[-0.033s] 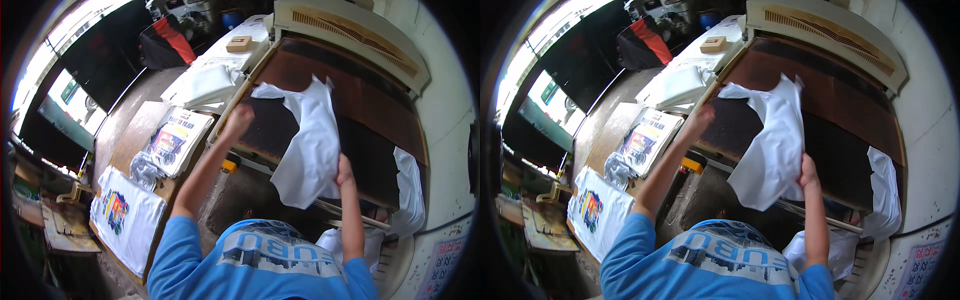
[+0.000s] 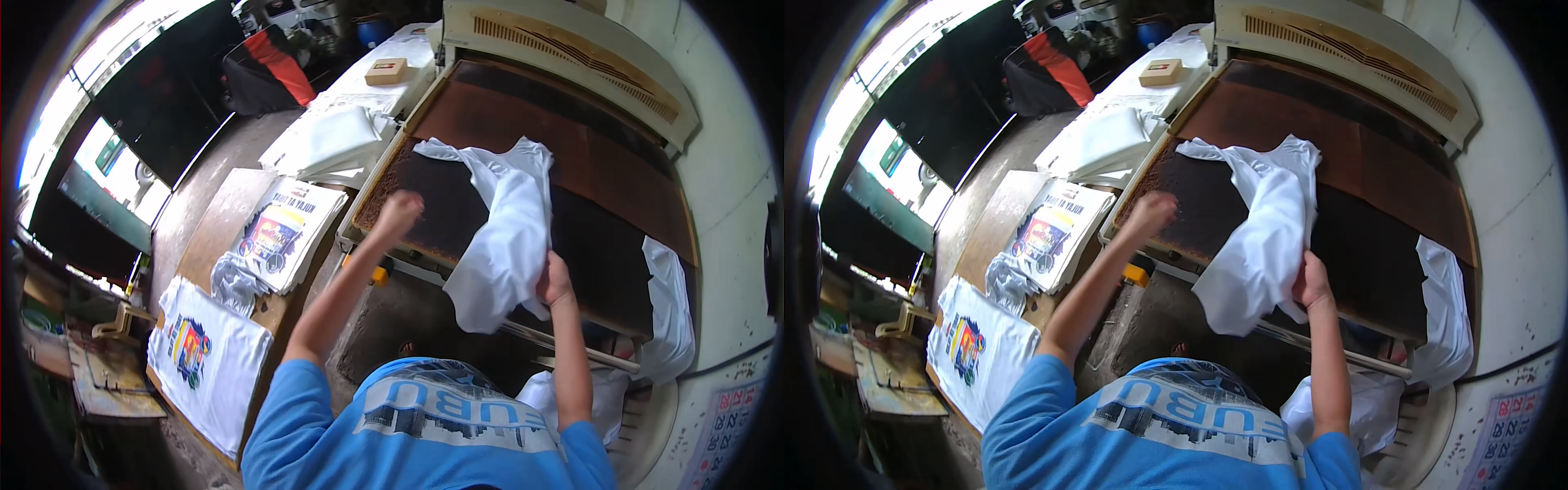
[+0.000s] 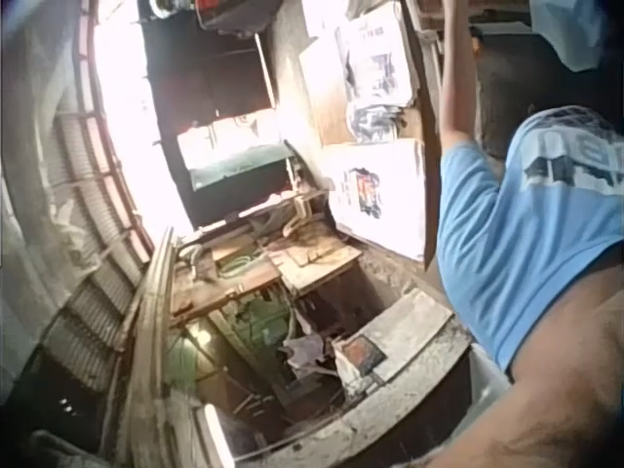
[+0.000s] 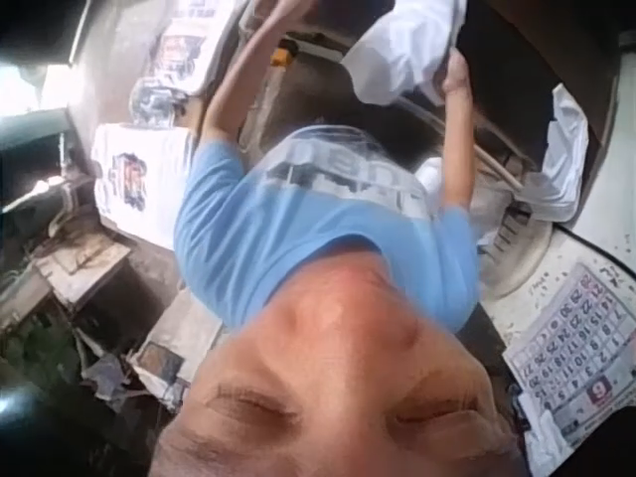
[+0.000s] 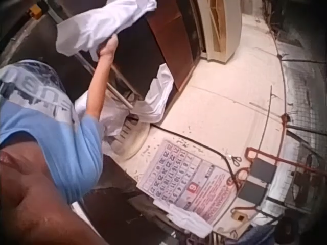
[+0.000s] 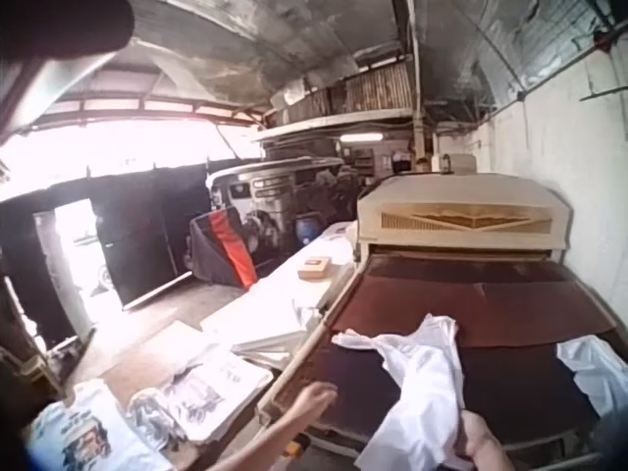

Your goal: The recorder is preparing and aligning white t-shirts for printing on a heat press or similar machine.

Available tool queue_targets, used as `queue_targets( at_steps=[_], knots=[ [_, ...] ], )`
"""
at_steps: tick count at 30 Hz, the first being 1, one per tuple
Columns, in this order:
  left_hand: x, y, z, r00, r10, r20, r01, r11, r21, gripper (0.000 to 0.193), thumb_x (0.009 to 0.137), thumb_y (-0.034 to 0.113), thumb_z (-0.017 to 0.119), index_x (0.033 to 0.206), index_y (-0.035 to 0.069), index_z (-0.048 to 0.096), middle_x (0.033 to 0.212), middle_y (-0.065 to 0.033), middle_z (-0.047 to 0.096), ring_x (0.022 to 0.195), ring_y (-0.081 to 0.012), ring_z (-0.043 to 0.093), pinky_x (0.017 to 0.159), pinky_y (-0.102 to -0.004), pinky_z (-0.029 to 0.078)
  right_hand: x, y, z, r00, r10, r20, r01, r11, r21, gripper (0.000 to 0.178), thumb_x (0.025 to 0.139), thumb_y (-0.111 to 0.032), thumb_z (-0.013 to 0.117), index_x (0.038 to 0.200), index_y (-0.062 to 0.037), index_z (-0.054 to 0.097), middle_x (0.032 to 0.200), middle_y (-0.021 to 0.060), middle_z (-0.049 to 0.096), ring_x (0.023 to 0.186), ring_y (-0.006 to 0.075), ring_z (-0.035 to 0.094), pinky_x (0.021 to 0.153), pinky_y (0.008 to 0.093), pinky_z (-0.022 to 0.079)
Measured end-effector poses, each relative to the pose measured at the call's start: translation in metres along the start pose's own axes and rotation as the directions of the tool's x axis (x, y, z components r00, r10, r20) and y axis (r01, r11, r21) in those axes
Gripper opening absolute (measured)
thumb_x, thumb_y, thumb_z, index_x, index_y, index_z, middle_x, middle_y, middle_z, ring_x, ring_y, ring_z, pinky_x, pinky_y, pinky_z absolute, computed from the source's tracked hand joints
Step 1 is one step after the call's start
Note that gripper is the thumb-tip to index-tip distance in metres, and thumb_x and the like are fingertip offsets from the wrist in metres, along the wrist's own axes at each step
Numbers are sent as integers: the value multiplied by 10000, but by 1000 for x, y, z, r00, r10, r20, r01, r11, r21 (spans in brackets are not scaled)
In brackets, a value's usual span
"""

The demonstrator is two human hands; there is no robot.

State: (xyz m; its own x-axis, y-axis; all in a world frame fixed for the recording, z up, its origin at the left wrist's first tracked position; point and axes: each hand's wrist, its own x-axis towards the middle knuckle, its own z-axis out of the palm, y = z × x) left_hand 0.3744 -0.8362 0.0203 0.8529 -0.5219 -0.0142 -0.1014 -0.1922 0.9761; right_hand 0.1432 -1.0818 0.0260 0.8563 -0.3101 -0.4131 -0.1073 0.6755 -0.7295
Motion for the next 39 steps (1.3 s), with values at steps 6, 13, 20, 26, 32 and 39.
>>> queue_targets(
  at_steps=[6,13,20,26,32,39],
  knots=[
    [-40,-27,72,818,-224,531,518,688,-508,327,858,276,480,1102,60,505,1022,-87,567,903,-173,562,785,-323,461,-39,3,109,955,-145,257,120,987,111,394,899,-349,401,1088,-26,524,994,77,591,878,153,571,771,301,448],
    [-42,-56,54,803,333,494,424,262,-867,316,870,170,469,1150,24,473,1103,-102,534,950,-186,548,850,-341,445,-75,-41,111,850,-520,-78,286,582,-761,363,853,-401,499,893,-42,537,855,32,511,805,105,473,762,265,373],
    [-27,48,-56,843,389,371,358,109,-927,371,836,317,473,1082,43,517,1031,-116,567,924,-232,558,826,-401,462,-94,-103,102,789,-612,56,614,783,-97,372,883,-380,430,1015,-59,564,958,56,602,897,166,567,807,334,429],
    [45,49,-174,885,442,-145,-378,501,-779,500,878,413,371,1208,39,407,1166,-135,479,1028,-231,511,880,-375,440,-99,-185,101,662,-749,-31,730,654,-200,322,853,-361,504,967,-71,583,894,36,597,841,129,565,737,285,444],
    [20,193,-184,921,342,188,-106,683,-722,576,798,465,493,1156,15,463,1039,-119,569,893,-219,581,778,-324,468,-111,-209,110,549,-836,-4,814,536,-223,354,842,-324,530,1049,-37,556,1014,59,577,986,161,519,863,289,392],
    [49,221,-188,531,810,-249,-535,549,642,198,766,155,595,907,20,629,597,-10,573,533,-59,510,494,-219,420,-136,-252,99,347,-937,-45,792,318,-522,451,807,-314,584,1110,14,520,1051,81,558,1015,156,506,889,268,360]
  ],
)
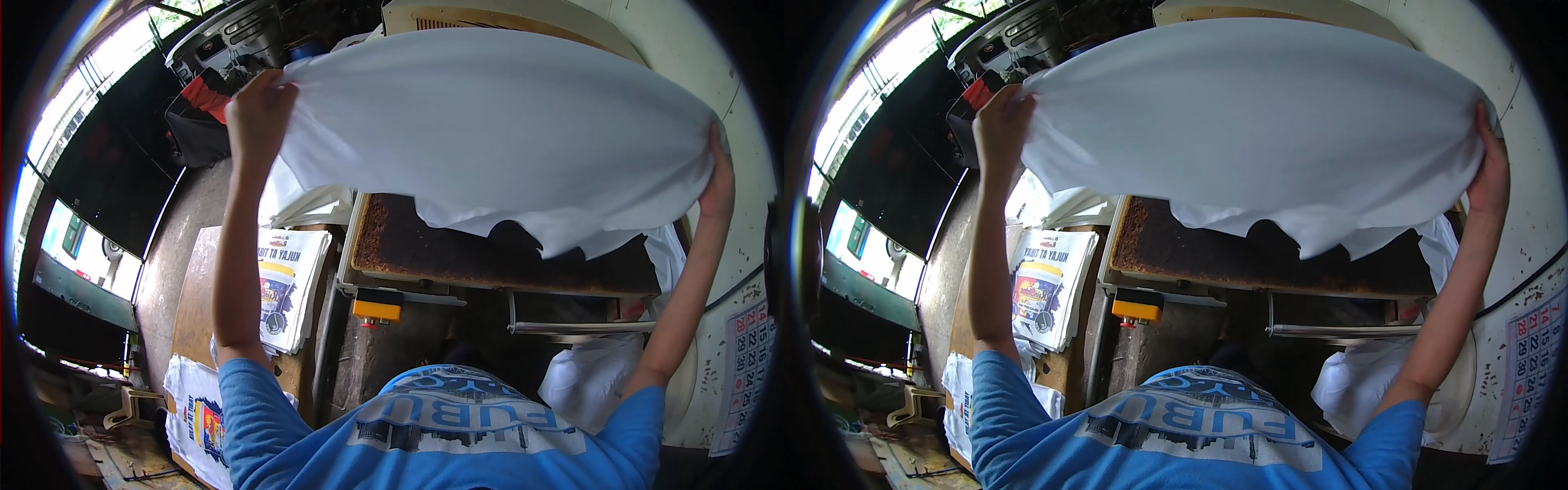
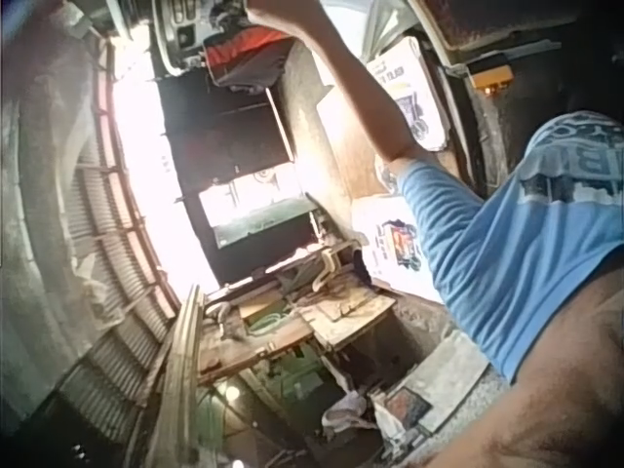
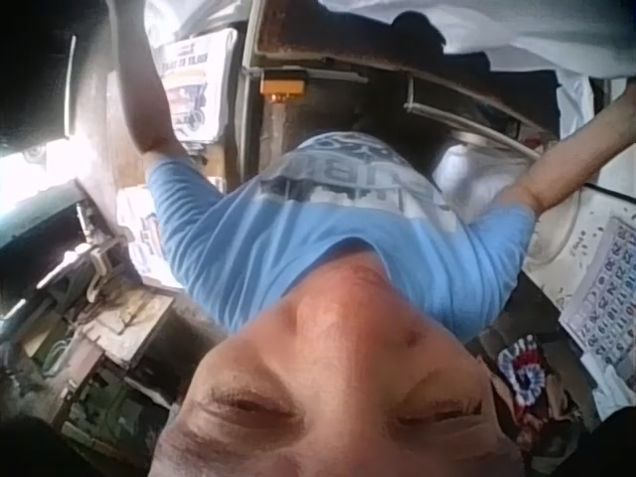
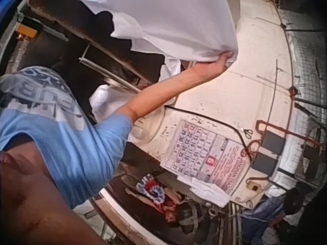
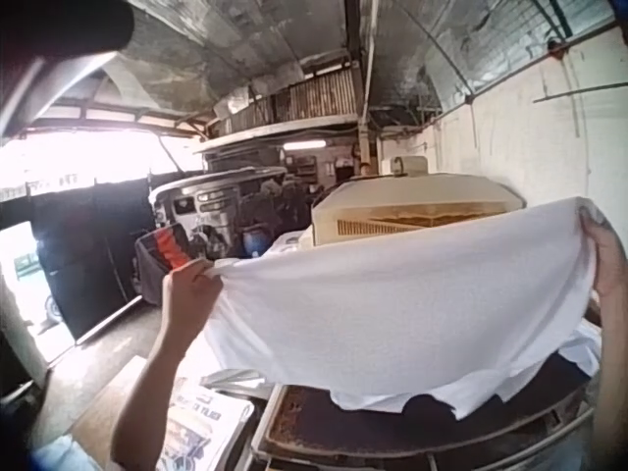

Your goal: The recorder is preparing and aligning white t-shirts for printing on a heat press or similar machine.

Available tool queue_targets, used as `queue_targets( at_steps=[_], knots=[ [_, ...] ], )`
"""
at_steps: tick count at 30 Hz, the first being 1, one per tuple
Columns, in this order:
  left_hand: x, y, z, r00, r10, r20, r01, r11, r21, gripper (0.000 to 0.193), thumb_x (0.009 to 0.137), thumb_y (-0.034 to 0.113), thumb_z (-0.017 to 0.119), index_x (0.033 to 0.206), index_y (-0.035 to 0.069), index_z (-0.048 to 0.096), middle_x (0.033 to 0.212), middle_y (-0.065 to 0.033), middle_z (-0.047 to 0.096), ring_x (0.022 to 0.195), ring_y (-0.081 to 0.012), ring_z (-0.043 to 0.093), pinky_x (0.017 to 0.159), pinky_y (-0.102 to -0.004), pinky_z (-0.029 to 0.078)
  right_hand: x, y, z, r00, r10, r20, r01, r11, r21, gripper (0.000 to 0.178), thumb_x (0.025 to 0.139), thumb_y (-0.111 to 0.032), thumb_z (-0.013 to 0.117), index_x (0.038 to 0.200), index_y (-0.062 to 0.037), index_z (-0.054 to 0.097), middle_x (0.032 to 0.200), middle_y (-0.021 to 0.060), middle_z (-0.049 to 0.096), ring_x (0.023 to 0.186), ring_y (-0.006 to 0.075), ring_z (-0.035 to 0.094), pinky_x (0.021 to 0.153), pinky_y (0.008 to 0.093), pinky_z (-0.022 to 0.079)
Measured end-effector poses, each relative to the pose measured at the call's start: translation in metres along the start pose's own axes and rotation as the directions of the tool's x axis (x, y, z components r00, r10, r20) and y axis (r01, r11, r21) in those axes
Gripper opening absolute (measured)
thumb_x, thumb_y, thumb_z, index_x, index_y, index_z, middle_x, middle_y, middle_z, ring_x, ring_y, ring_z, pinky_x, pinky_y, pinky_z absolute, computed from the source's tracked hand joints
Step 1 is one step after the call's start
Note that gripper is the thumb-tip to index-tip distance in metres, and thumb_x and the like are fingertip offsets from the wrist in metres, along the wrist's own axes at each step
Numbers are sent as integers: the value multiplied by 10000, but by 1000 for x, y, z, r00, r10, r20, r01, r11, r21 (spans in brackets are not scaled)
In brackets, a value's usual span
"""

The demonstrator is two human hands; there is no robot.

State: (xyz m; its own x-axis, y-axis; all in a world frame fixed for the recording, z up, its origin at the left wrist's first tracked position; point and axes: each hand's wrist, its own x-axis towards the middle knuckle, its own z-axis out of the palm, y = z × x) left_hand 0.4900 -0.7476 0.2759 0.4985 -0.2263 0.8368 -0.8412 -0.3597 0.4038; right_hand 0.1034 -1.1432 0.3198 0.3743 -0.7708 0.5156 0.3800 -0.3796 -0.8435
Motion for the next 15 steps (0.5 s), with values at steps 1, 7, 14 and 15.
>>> queue_targets(
  at_steps=[1,7,14,15],
  knots=[
    [7,1,-6,978,-172,116,186,974,-128,210,752,141,579,902,1,621,646,-52,595,529,-76,535,502,-231,425,7,-3,-1,1000,0,-2,0,1000,0,451,807,-314,584,1110,14,520,1051,81,558,1015,156,506,889,268,360],
    [40,3,-20,753,-480,451,654,625,-426,196,819,194,529,831,13,605,651,-23,571,559,-96,557,532,-258,473,16,5,17,972,8,235,59,959,-276,578,768,-365,616,1179,6,449,1099,90,521,1085,178,439,911,295,330],
    [81,-26,26,746,-389,540,661,338,-670,208,845,226,531,868,26,580,736,-25,593,639,-121,570,614,-256,481,83,40,16,979,181,92,-174,982,-73,449,771,-359,607,1086,-44,550,1050,82,559,999,159,510,885,265,365],
    [89,-34,43,749,-363,555,659,314,-684,203,848,219,526,875,24,577,733,-25,592,639,-116,566,616,-254,480,91,49,30,987,157,30,-156,986,-53,440,773,-356,603,1081,-46,551,1027,78,572,984,153,521,881,265,372]
  ],
)
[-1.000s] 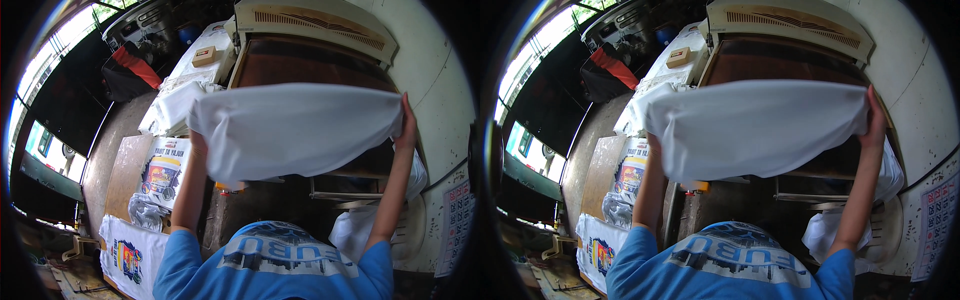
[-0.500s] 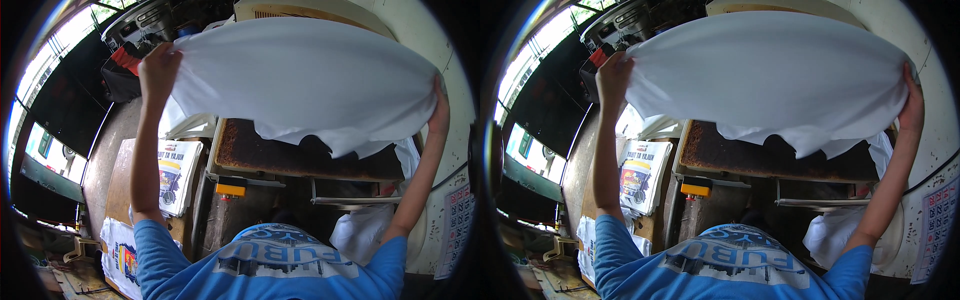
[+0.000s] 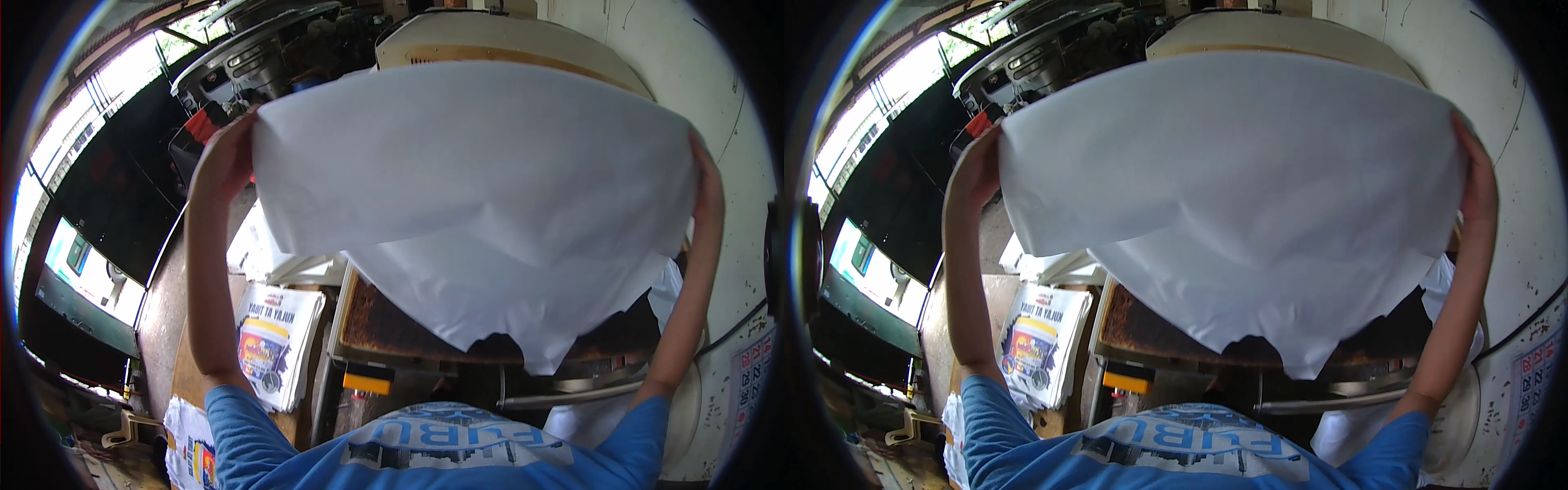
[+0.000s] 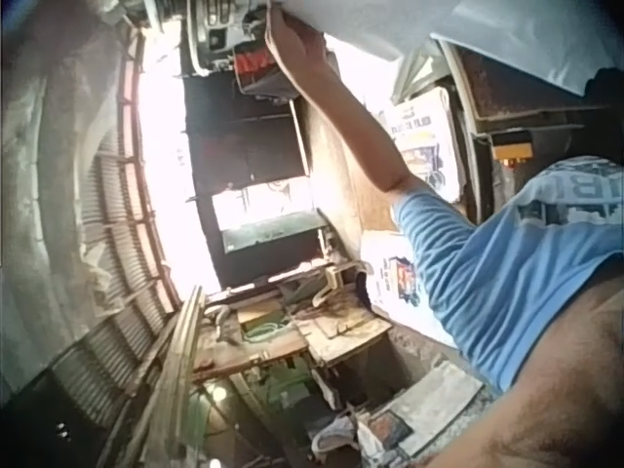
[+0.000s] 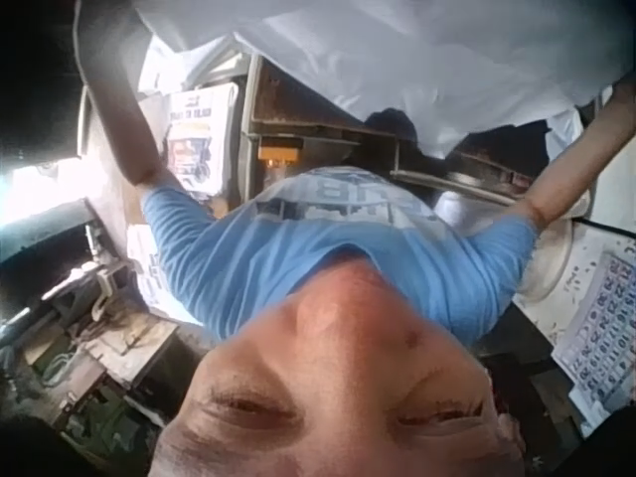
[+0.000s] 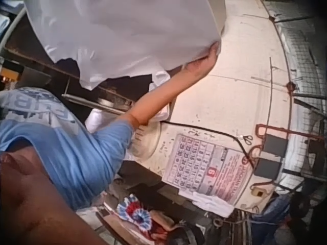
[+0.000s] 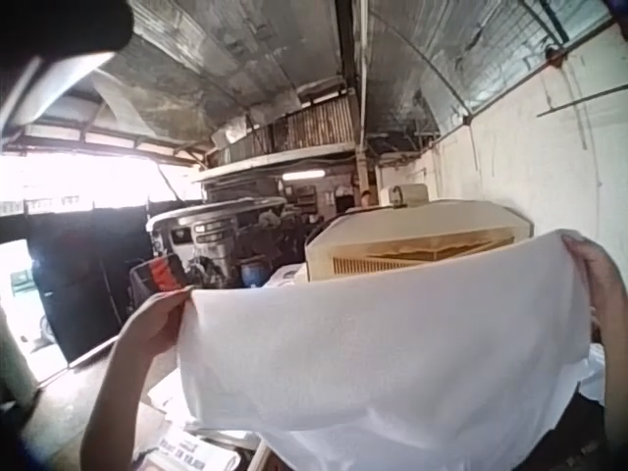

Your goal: The recorder is preparing and aligning white t-shirts for printing on a heat press or similar machine.

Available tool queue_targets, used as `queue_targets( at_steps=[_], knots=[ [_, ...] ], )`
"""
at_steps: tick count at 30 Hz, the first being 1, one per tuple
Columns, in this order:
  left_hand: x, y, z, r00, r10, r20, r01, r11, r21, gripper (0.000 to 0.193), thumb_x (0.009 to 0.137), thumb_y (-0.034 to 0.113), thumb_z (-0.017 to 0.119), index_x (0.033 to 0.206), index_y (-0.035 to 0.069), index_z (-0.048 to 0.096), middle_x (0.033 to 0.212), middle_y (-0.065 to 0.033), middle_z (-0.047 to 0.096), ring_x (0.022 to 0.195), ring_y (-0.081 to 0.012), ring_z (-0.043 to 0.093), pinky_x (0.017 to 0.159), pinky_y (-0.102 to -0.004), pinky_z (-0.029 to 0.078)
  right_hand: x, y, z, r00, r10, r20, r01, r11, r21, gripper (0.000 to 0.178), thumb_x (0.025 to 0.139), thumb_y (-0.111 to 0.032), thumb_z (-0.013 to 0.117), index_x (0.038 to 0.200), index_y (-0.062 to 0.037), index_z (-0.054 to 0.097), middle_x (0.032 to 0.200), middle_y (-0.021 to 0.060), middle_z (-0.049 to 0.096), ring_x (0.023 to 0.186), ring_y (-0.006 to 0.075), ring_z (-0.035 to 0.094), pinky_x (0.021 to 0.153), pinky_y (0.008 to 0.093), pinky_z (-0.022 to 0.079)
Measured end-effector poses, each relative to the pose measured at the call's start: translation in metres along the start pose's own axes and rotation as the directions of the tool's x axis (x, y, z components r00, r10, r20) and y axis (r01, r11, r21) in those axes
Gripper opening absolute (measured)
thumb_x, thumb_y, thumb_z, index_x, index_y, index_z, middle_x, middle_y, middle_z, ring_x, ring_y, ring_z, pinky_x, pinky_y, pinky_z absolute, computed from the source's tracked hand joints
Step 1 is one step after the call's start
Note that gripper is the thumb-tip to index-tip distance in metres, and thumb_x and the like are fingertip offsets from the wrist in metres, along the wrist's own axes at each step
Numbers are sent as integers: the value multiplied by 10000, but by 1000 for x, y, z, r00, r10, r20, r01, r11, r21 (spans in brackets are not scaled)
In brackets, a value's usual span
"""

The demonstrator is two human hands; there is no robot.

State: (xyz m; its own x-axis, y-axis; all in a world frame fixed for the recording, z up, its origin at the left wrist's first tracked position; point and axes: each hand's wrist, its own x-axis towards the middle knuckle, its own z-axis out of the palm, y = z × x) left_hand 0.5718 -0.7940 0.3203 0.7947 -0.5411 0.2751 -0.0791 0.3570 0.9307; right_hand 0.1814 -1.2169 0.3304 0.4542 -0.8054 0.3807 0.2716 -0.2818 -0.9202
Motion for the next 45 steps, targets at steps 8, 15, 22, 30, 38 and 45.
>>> queue_targets(
  at_steps=[8,15,22,30,38,45],
  knots=[
    [183,-110,20,997,-70,-29,71,997,12,197,845,149,488,1007,51,543,959,-62,582,853,-164,557,718,-307,455,155,103,32,979,-60,193,7,965,263,290,827,-212,553,1067,-52,528,1025,22,558,987,131,493,891,277,345],
    [204,-97,60,928,372,15,-361,909,-208,273,873,179,446,1120,78,506,1049,-32,556,871,-110,519,743,-224,405,165,100,37,978,-184,104,134,921,365,343,838,-241,544,1110,-40,487,1059,57,539,1007,166,496,882,308,364],
    [183,-257,41,994,6,-107,18,976,215,195,863,227,458,948,71,538,691,-49,522,500,-124,520,423,-245,442,141,263,14,986,153,-69,-150,988,48,192,805,-169,587,945,-38,589,828,17,594,734,104,548,657,258,438],
    [110,-409,-1,908,-261,-327,366,875,317,253,772,206,499,904,9,588,670,-37,538,620,-121,485,554,-260,397,65,389,-10,922,371,-109,-383,913,-142,211,800,-179,584,920,-6,594,820,31,593,726,112,537,664,264,424],
    [20,-336,-13,527,-816,238,615,559,557,267,797,282,586,903,38,597,637,5,531,515,-65,472,462,-207,393,-1,320,-21,581,773,253,-617,622,-483,376,695,-101,682,1020,45,564,936,109,612,831,181,594,756,309,463],
    [183,-322,-8,798,-580,164,429,738,520,262,839,283,516,965,55,556,800,-46,573,647,-132,549,564,-259,465,132,314,9,829,421,370,-463,886,30,136,836,-172,548,839,-44,593,799,52,592,723,153,558,678,316,456]
  ],
)
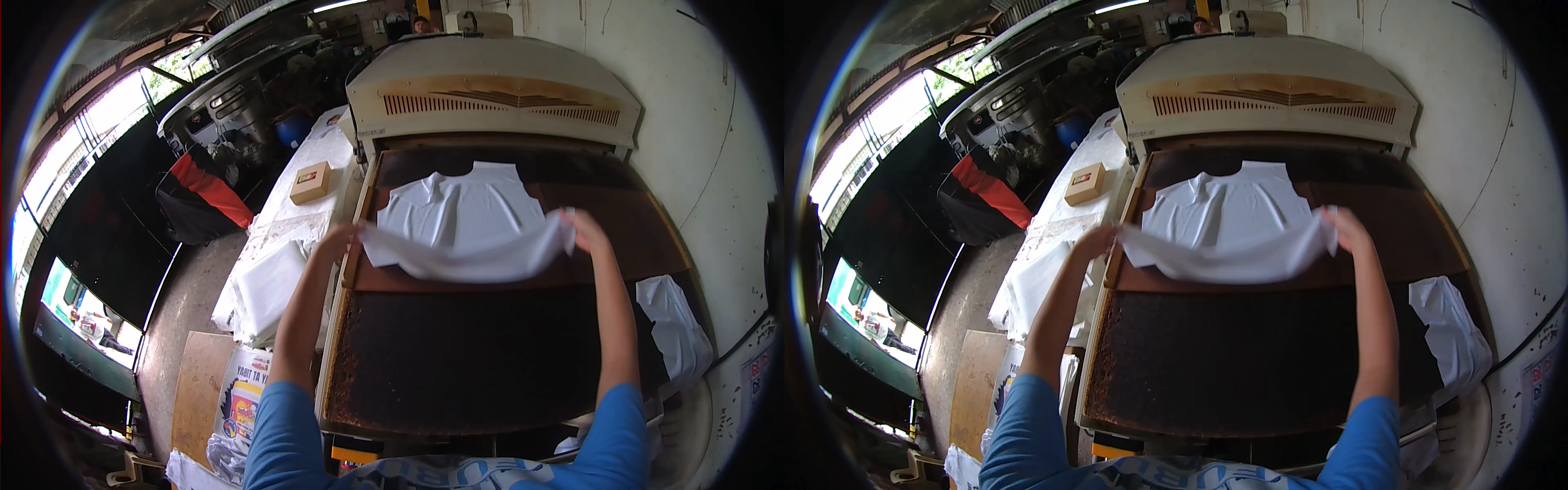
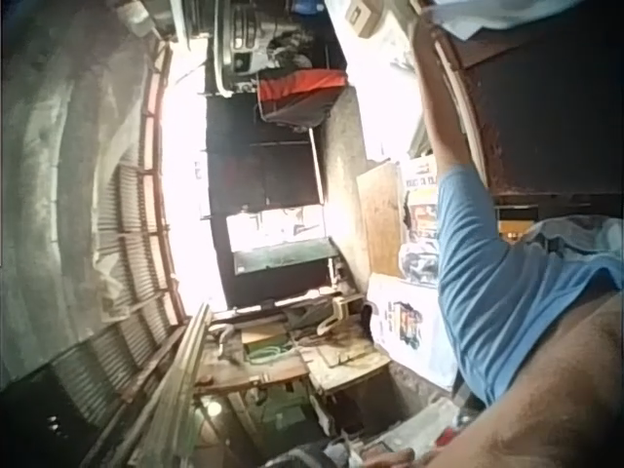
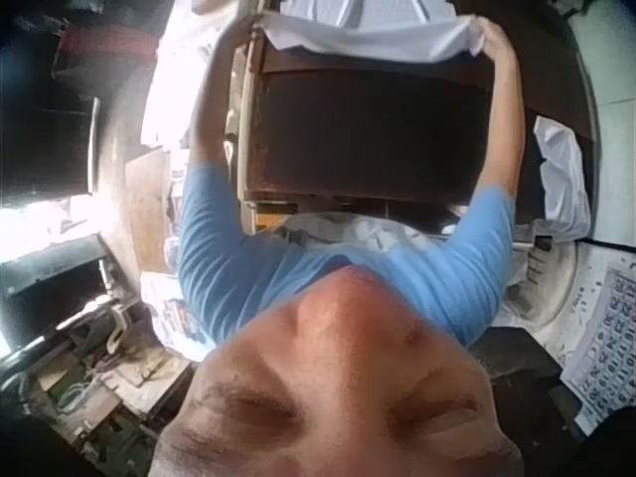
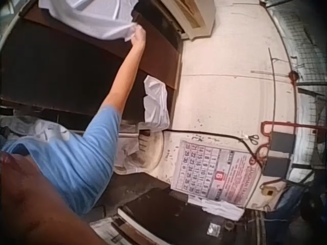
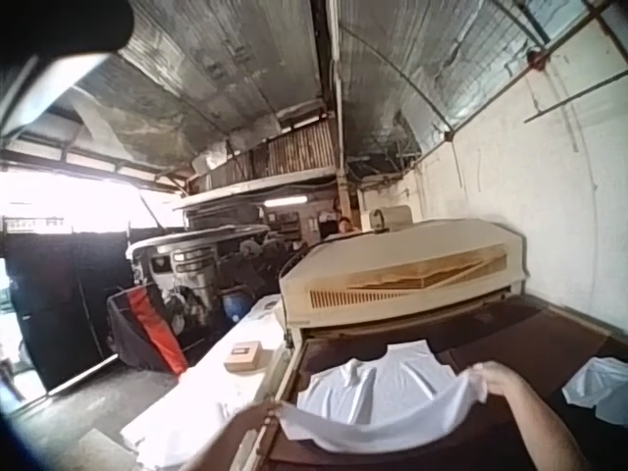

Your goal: The recorder is preparing and aligning white t-shirts for printing on a heat press or similar machine.

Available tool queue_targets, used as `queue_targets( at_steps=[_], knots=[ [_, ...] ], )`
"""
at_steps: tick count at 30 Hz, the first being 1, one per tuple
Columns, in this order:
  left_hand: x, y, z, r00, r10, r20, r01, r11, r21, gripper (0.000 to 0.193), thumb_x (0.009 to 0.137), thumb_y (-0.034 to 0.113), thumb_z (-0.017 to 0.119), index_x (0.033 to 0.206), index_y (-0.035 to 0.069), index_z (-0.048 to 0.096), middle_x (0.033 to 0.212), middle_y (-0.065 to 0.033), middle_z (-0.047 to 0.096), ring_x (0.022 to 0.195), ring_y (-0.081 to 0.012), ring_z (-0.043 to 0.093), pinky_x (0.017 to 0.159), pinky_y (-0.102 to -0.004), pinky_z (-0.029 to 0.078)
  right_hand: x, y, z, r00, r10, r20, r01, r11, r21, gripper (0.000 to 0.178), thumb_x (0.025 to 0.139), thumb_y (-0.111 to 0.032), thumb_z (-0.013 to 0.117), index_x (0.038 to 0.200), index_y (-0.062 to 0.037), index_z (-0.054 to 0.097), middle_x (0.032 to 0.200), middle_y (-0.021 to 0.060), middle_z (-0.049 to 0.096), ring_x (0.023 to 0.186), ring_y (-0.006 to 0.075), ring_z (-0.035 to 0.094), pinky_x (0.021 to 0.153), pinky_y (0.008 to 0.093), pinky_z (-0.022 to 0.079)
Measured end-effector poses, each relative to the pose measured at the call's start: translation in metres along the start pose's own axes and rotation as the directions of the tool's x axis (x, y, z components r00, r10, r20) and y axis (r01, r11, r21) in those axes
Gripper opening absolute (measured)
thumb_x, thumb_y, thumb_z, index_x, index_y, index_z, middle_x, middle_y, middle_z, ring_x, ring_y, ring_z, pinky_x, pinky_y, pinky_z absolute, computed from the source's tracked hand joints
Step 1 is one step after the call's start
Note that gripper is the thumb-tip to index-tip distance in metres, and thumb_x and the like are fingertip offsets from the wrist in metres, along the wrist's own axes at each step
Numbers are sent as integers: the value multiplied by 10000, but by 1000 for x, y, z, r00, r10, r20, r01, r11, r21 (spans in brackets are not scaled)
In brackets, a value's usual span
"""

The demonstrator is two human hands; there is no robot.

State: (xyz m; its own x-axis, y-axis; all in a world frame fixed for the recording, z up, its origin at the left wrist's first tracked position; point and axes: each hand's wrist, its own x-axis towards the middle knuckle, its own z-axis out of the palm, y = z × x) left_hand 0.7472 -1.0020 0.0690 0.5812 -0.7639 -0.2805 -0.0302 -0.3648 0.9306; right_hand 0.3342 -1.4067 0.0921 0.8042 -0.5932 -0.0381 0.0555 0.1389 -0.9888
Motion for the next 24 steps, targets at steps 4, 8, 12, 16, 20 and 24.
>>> queue_targets(
  at_steps=[4,8,12,16,20,24],
  knots=[
    [23,115,-10,837,225,-499,-460,782,-420,242,830,284,534,1037,162,511,1023,23,523,961,-139,470,777,-381,391,45,-100,44,867,-434,-246,489,837,246,228,829,-186,555,986,-20,553,956,49,563,887,155,514,821,308,380],
    [0,164,-19,745,421,-518,-658,595,-462,220,831,281,536,1031,192,517,1095,52,507,1078,-143,390,828,-412,284,17,-147,49,816,-507,-279,568,793,221,283,816,-195,569,1027,-7,541,976,41,555,942,158,489,843,296,358],
    [-9,146,-29,761,408,-504,-641,593,-487,275,823,295,543,1073,192,495,1102,49,488,1083,-143,377,809,-395,298,2,-131,53,842,-432,-323,485,868,102,310,810,-219,579,1034,-7,547,987,38,556,915,145,499,820,284,357],
    [-4,96,-11,808,315,-499,-566,652,-504,310,796,324,543,1064,175,498,1061,49,482,990,-118,411,751,-344,336,-2,-81,37,881,-360,-306,362,931,-52,247,804,-250,589,938,-44,610,867,27,592,791,129,527,729,281,397],
    [-18,21,21,806,170,-567,-478,752,-454,208,789,296,503,912,140,565,835,4,538,752,-137,509,563,-269,390,-24,-26,43,895,-203,-398,169,978,-118,283,810,-234,574,975,-5,593,896,54,593,804,136,535,721,287,411],
    [-27,-35,49,831,-99,-548,-86,949,-303,218,758,240,509,826,47,583,602,-35,513,480,-154,486,430,-287,382,-45,39,24,872,-158,-463,81,980,-182,243,802,-214,574,884,13,606,766,35,571,686,113,517,608,294,417]
  ],
)
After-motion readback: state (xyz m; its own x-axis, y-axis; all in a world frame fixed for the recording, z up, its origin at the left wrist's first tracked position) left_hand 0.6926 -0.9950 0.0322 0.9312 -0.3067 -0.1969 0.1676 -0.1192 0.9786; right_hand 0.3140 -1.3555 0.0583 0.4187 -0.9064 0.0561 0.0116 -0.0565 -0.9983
